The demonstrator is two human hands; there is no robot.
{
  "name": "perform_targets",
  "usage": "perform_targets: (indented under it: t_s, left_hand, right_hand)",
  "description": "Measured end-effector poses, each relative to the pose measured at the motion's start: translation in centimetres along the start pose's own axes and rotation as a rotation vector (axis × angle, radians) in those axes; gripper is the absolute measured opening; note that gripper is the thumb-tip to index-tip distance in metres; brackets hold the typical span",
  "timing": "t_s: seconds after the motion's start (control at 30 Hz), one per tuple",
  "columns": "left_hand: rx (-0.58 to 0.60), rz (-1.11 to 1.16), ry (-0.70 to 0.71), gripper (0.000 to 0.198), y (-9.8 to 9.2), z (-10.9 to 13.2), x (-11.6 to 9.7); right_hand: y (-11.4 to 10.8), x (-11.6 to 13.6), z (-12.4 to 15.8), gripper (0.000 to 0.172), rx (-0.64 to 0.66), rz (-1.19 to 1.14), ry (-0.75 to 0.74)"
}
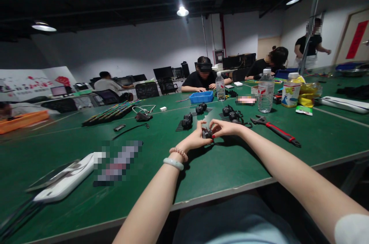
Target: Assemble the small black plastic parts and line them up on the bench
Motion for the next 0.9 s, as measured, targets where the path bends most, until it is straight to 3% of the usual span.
perform_targets:
  t_s: [0.9]
  left_hand:
    - [-0.005, 0.010, -0.031, 0.075, 0.08, -0.20, 0.65]
  right_hand:
    - [-0.32, -0.10, -0.18, 0.026, -0.044, 0.104, -0.039]
Point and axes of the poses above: each hand's wrist, its own z-axis away from the middle knuckle, its own y-axis out of the palm, x = y × z, the point moved 6 cm from there along -z, towards the middle knuckle
